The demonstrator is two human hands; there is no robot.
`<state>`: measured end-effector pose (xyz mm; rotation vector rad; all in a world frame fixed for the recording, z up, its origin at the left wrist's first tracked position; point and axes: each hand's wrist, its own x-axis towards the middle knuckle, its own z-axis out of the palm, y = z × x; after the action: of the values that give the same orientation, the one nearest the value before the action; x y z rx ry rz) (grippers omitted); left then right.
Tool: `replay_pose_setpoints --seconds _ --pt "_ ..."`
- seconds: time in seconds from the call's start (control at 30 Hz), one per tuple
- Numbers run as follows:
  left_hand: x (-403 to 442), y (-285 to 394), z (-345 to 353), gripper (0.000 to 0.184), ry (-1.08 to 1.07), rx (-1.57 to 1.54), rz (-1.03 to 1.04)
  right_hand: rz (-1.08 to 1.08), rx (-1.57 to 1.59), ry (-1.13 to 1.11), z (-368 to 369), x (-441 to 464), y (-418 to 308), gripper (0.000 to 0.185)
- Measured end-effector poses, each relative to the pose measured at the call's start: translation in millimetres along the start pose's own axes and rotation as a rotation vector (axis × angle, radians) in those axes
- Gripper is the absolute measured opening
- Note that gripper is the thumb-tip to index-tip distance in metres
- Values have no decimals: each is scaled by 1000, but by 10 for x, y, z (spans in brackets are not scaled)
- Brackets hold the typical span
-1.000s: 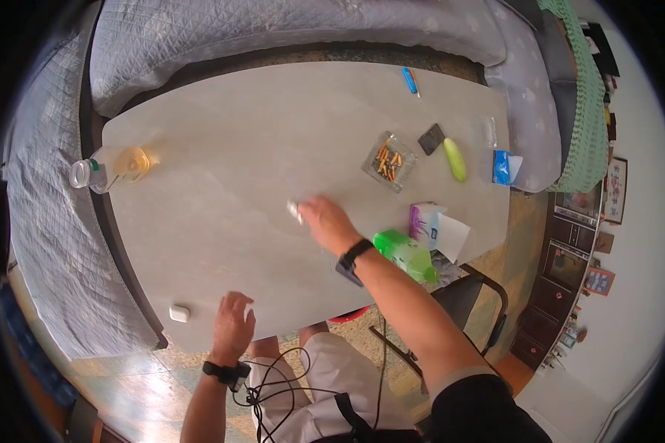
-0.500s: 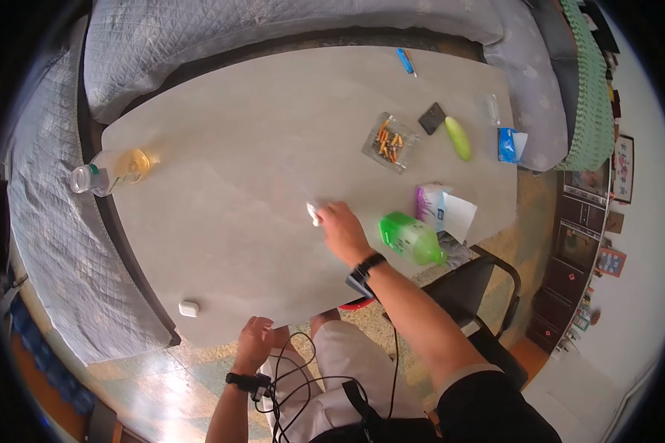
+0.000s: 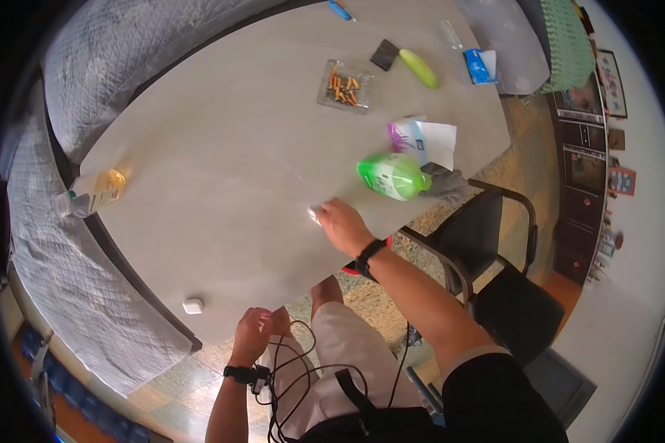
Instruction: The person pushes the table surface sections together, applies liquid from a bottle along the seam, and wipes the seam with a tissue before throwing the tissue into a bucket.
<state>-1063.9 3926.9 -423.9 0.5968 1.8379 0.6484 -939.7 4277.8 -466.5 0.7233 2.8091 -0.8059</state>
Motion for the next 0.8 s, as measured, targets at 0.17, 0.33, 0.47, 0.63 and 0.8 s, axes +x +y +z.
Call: replay_pose_setpoints --seconds 0.17,0.33,0.47,0.63,0.8 --pt "-62 -184 -98 17 -94 117 56 13 -28 203 -24 197 -190 7" --pt "-177 -257 -230 16 -168 245 132 150 12 335 460 -2 -229 6" --pt "-216 -357 -256 21 -272 247 131 339 112 298 610 -1136 -568 8" --pt "-186 -370 -273 23 -317 271 40 682 415 324 677 -2214 -683 12" --pt "-76 -231 -136 24 -311 330 39 966 677 462 820 -2543 -152 18"
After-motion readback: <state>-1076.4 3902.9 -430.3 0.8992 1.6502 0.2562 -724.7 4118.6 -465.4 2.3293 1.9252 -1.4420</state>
